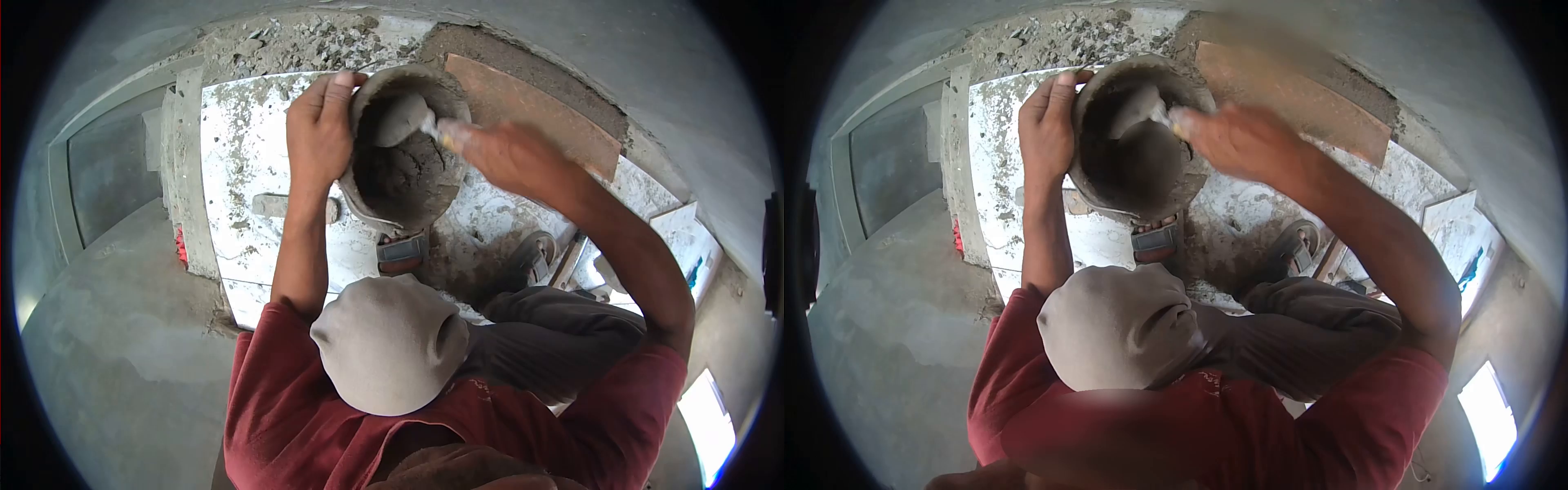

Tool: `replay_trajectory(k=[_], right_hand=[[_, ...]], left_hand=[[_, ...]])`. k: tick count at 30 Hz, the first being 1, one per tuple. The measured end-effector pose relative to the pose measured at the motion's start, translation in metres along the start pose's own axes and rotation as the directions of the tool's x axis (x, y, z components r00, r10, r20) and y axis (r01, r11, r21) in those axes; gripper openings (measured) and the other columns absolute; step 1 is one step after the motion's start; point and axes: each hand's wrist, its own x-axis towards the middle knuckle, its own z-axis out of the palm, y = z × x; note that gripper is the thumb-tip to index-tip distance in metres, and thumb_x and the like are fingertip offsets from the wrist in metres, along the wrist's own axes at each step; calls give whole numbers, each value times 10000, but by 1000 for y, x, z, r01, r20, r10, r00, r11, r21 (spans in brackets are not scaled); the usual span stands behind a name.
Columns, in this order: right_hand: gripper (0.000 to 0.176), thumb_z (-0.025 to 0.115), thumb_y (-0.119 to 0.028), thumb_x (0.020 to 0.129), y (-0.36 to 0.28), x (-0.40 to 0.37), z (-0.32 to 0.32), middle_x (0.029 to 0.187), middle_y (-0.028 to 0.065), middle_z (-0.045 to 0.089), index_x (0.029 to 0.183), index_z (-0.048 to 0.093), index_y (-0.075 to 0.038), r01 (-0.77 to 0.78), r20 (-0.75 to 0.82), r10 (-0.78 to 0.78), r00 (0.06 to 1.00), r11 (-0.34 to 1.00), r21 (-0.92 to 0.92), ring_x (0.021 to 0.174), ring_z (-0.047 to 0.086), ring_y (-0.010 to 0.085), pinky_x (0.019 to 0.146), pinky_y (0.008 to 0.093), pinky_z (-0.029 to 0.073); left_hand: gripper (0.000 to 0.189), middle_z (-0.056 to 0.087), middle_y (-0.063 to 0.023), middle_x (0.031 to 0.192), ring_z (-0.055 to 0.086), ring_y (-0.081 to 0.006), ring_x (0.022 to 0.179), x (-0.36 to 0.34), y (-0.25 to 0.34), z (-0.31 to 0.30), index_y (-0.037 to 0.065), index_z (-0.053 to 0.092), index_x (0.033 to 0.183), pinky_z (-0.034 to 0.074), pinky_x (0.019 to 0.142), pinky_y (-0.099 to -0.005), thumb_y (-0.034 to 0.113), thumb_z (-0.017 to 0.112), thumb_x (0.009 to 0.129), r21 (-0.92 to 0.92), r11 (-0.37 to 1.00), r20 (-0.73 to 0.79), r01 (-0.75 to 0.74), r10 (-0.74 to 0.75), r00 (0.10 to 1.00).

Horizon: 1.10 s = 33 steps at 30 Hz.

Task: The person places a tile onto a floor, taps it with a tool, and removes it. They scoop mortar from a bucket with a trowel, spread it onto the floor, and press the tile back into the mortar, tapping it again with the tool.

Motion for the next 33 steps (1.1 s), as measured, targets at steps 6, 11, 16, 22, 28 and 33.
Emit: replay_trajectory(k=[6,11,16,22,28,33], right_hand=[[332,471,-310,923,15,-44,32,865,199,602,1162,479,-80,215,-162,-198,967,972,97,691,623,343,602,447,498],[374,433,-257,939,17,-31,5,1008,278,567,1254,435,-56,-124,-60,118,991,984,-128,763,638,362,638,458,515],[409,418,-258,942,19,3,43,869,302,598,1202,438,56,-149,-67,138,988,968,-204,769,633,397,647,468,517],[441,501,-222,893,17,1,56,640,277,570,1160,426,122,-61,160,19,987,964,261,661,588,449,588,488,454],[469,494,-225,895,3,7,67,647,281,560,1224,418,100,-74,244,0,970,953,293,675,590,434,621,474,456],[461,494,-235,895,-4,-7,61,690,280,572,1226,424,78,-63,252,-25,968,940,335,713,596,425,667,467,457]], left_hand=[[345,608,-37,697,503,-85,630,0,-3,-8,-19,660,935,415,597,-234,277,483,951,-81,994,-56,68,-73,996],[351,622,-47,731,516,-93,666,-7,-4,1,-15,660,946,425,621,-243,289,485,952,-111,992,-58,60,-67,996],[341,647,-65,789,548,-114,722,-21,-5,10,1,664,970,444,681,-253,289,482,954,-60,998,-78,13,-18,997],[356,626,-33,776,526,-75,692,-23,-15,-22,-31,647,940,427,620,-229,272,463,969,-131,991,-176,31,-54,983],[352,622,-35,783,525,-71,703,-32,-28,-28,-38,634,952,425,646,-214,260,449,975,-203,979,-243,6,-56,968],[357,632,-55,848,552,-109,761,-30,-23,-33,-31,645,959,439,719,-243,270,454,968,-166,985,-179,47,-77,981]])
